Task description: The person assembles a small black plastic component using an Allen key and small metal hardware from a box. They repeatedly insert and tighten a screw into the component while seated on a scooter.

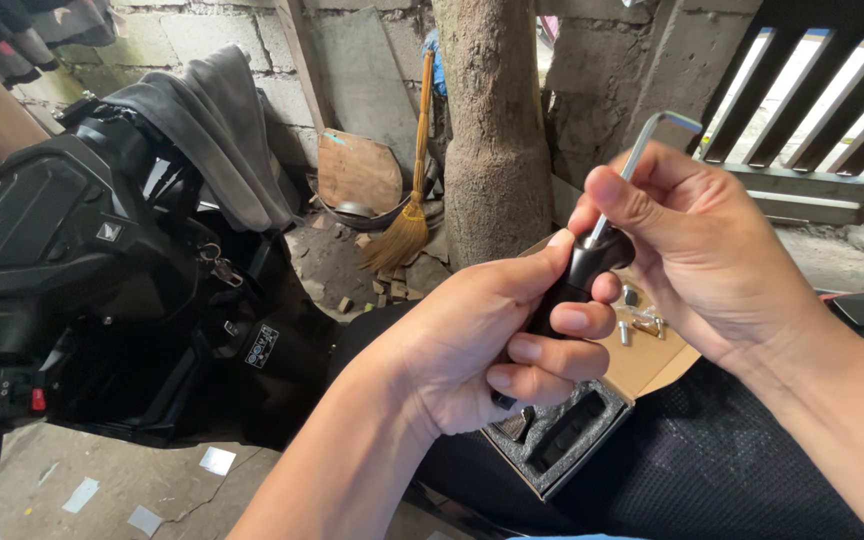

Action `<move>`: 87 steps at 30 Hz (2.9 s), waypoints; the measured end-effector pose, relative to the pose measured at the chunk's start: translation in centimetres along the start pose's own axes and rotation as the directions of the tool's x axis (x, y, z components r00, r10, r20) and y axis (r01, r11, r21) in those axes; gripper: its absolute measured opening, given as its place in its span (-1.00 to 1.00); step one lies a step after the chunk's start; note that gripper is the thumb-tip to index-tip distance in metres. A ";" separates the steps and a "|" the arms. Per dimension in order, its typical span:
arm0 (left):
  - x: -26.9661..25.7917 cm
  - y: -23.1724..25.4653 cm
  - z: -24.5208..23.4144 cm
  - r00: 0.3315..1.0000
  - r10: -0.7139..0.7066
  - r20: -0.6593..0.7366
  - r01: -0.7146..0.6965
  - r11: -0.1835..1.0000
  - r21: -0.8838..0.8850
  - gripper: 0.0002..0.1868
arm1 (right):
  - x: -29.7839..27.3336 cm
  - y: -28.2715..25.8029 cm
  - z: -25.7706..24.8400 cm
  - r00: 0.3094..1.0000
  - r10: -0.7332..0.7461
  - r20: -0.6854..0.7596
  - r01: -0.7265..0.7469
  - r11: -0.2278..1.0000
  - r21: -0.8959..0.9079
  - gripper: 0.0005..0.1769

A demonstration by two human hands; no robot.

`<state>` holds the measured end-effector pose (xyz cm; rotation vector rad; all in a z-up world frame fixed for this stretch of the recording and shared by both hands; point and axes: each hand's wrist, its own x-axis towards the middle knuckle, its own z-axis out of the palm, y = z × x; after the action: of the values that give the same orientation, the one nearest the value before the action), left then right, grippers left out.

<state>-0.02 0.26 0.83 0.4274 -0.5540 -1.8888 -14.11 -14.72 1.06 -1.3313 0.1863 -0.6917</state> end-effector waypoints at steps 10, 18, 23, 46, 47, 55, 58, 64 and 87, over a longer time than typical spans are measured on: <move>-0.2 0.5 0.7 0.998 0.050 -0.030 -0.047 0.994 0.095 -0.62 | -0.4 -1.4 -0.2 0.996 -0.079 -0.035 0.068 0.968 -0.240 -0.66; 0.1 0.3 0.7 1.000 0.030 0.009 -0.031 0.996 0.081 -0.57 | -0.2 -0.9 -0.9 0.994 -0.074 -0.080 0.069 0.995 -0.066 -0.87; 0.1 -0.2 0.0 0.998 0.047 -0.035 -0.043 0.995 0.088 -0.57 | -0.5 0.0 0.4 0.995 -0.035 -0.095 0.034 0.999 -0.006 -0.89; -9.4 -0.1 -1.5 0.958 0.184 -0.219 -0.133 0.965 0.227 -0.59 | 0.1 2.1 8.7 0.996 -0.028 0.082 0.035 0.995 -0.089 -0.87; -10.3 0.1 -1.7 0.959 0.185 -0.215 -0.137 0.966 0.219 -0.59 | 0.1 2.0 9.5 0.996 -0.024 0.089 0.038 0.988 -0.149 -0.86; -17.9 0.9 -2.7 0.939 0.211 -0.271 -0.136 0.954 0.269 -0.58 | -0.1 4.9 16.5 0.997 0.024 0.079 -0.012 0.990 -0.143 -0.89; -20.0 0.8 -3.0 0.937 0.209 -0.279 -0.123 0.947 0.296 -0.58 | -1.1 6.0 18.5 1.000 0.006 0.007 -0.005 0.987 -0.161 -0.91; -23.3 0.5 -3.1 0.940 0.194 -0.279 -0.107 0.948 0.300 -0.59 | -3.1 5.9 22.6 1.000 0.006 0.020 -0.001 0.974 -0.228 -0.76; -25.0 -4.8 2.3 0.819 0.449 -0.358 -0.310 0.870 0.382 -0.58 | -5.2 3.4 24.3 0.983 -0.047 0.179 0.096 0.956 -0.276 -0.66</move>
<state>4.20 25.51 0.98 0.8552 -0.5788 -1.2580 -4.76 8.49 2.79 -1.6727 0.1012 -0.6241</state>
